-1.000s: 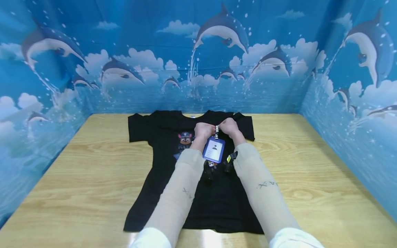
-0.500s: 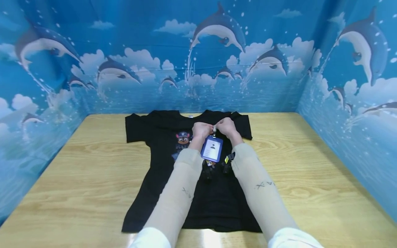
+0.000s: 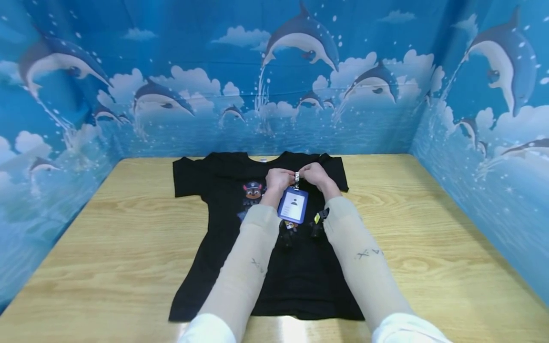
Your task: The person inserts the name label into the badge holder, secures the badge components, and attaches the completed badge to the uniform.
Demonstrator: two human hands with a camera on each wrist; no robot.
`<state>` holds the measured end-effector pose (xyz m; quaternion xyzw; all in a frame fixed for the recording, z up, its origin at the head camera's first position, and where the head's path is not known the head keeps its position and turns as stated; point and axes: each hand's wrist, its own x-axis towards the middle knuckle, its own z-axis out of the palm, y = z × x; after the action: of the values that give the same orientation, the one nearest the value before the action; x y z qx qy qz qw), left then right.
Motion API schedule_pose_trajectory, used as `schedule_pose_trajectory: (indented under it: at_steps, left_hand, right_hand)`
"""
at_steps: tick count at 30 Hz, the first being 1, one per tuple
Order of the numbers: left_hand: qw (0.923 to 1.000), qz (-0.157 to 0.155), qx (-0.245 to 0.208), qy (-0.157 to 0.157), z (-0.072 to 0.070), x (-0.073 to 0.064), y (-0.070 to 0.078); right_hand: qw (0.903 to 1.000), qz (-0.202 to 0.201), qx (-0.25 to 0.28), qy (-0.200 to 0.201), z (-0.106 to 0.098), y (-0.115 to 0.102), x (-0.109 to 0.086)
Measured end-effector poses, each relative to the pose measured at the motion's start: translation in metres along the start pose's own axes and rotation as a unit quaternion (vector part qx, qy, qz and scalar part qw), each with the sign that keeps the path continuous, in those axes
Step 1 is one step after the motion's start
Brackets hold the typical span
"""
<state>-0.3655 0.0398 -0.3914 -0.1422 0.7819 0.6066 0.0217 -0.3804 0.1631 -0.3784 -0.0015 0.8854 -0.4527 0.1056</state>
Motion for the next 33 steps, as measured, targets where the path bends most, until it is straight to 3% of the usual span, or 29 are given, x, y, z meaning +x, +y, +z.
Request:
schedule_pose_trajectory:
  at_steps: [9, 12, 18, 22, 26, 33]
  left_hand:
    - [0.9998, -0.003, -0.018, 0.007, 0.001, -0.001, 0.0]
    - [1.0, 0.006, -0.007, 0.002, 0.001, -0.001, 0.0]
    - [0.9963, 0.045, 0.028, -0.068, -0.003, -0.004, 0.0]
    - [0.9857, 0.08, 0.104, -0.105, -0.004, -0.005, 0.001]
    - [0.9775, 0.088, 0.164, -0.098, -0.003, -0.006, 0.002]
    - [0.9813, 0.091, 0.156, -0.067, -0.002, -0.007, 0.002]
  right_hand:
    - [0.9985, 0.011, -0.044, -0.032, -0.014, 0.009, -0.002]
    - [0.9983, 0.017, -0.034, -0.044, -0.013, 0.007, -0.003]
    - [0.9984, 0.036, -0.011, -0.042, -0.01, 0.003, -0.004]
    - [0.9989, 0.032, -0.009, -0.034, -0.007, 0.004, -0.002]
    - [0.9991, 0.035, -0.005, -0.023, -0.005, 0.004, -0.001]
    - [0.9984, 0.05, 0.024, 0.004, -0.004, 0.004, -0.001]
